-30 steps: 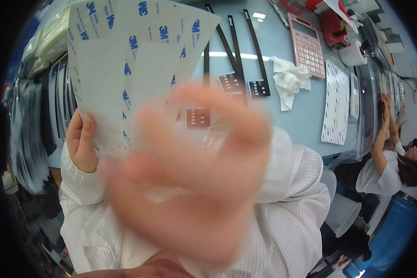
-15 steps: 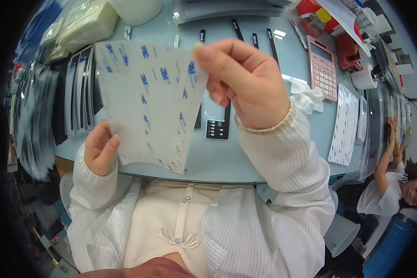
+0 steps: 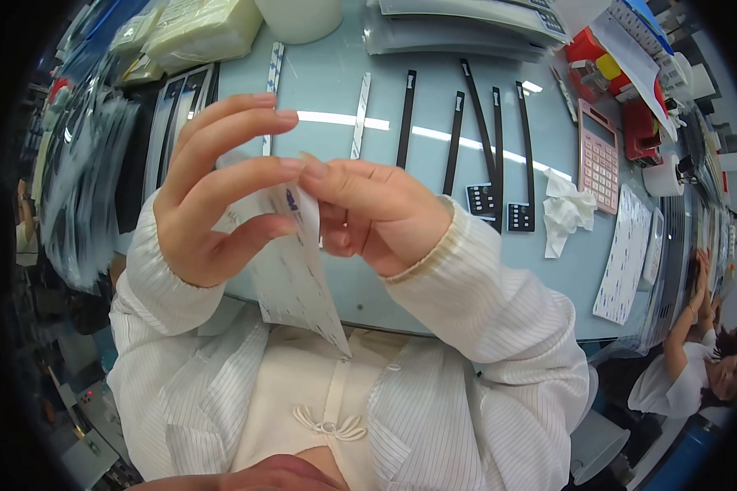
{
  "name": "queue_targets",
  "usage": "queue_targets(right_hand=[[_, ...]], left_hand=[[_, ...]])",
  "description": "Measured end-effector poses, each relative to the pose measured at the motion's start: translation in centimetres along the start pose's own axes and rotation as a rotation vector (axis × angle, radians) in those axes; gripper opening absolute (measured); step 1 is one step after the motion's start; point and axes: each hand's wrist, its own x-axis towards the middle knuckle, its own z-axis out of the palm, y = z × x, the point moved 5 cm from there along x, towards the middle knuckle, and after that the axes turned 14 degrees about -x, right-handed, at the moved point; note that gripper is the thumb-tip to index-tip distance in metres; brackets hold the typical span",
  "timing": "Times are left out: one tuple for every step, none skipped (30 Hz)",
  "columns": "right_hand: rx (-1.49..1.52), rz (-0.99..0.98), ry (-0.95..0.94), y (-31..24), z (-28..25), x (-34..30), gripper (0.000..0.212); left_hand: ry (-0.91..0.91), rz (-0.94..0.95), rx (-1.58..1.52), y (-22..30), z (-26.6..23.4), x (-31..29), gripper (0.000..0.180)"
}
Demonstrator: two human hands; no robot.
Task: Applying adhesive strips and labels to black electronic components on an assembly line.
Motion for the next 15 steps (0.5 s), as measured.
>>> queue_targets(right_hand=[[0.028, 0.000, -0.039, 0.4, 0.1, 0.1, 0.037], [0.056, 0.001, -0.079, 0.6, 0.3, 0.2, 0.036], [0.074, 0.022, -0.046, 0.5, 0.4, 0.1, 0.034], [0.074, 0.023, -0.046, 0.4, 0.7, 0.1, 0.034], [0.102, 0.028, -0.036, 0.2, 0.9, 0.1, 0.032], [0.131, 0.034, -0.026, 0.2, 1.0, 0.2, 0.031], [0.131, 0.037, -0.027, 0.4, 1.0, 0.5, 0.031], [0.142, 0.035, 0.003, 0.8, 0.9, 0.7, 0.032], [0.154, 0.034, 0.033, 1.0, 0.7, 1.0, 0.032], [0.153, 0.038, 0.029, 0.9, 0.9, 1.2, 0.032], [0.114, 0.033, 0.047, 0.6, 0.9, 1.5, 0.032], [0.075, 0.028, 0.064, 0.4, 0.8, 1.8, 0.031], [0.078, 0.028, 0.070, 0.5, 0.3, 2.2, 0.031], [-0.060, -0.005, 0.152, 0.7, -0.7, 2.9, 0.028], [-0.198, -0.036, 0.233, 0.6, -1.7, 3.4, 0.025]], left_hand=[[0.007, -0.004, -0.014, -0.2, 0.0, -0.1, 0.039], [0.014, -0.009, -0.027, -0.3, 0.0, -0.2, 0.038], [0.012, -0.008, -0.030, -0.1, 0.0, -0.2, 0.038], [0.022, -0.030, -0.023, 0.0, -0.1, -0.3, 0.036], [0.031, -0.054, -0.016, 0.0, -0.1, -0.4, 0.033], [0.031, -0.057, -0.017, 0.0, -0.2, -0.5, 0.033], [0.040, -0.055, -0.019, 0.0, -0.4, -0.7, 0.030], [0.049, -0.053, -0.022, 0.0, -0.5, -0.8, 0.026], [0.048, -0.057, -0.022, 0.0, -0.5, -0.8, 0.026], [0.065, -0.074, -0.018, 0.0, -0.5, -1.0, 0.024], [0.080, -0.091, -0.014, 0.0, -0.6, -1.1, 0.021], [0.081, -0.096, -0.012, 0.2, -0.7, -1.2, 0.021], [0.098, -0.104, 0.012, 0.2, -0.7, -1.2, 0.020], [0.116, -0.112, 0.035, 0.3, -0.8, -1.3, 0.019], [0.114, -0.110, 0.028, 0.5, -0.9, -1.4, 0.019]])
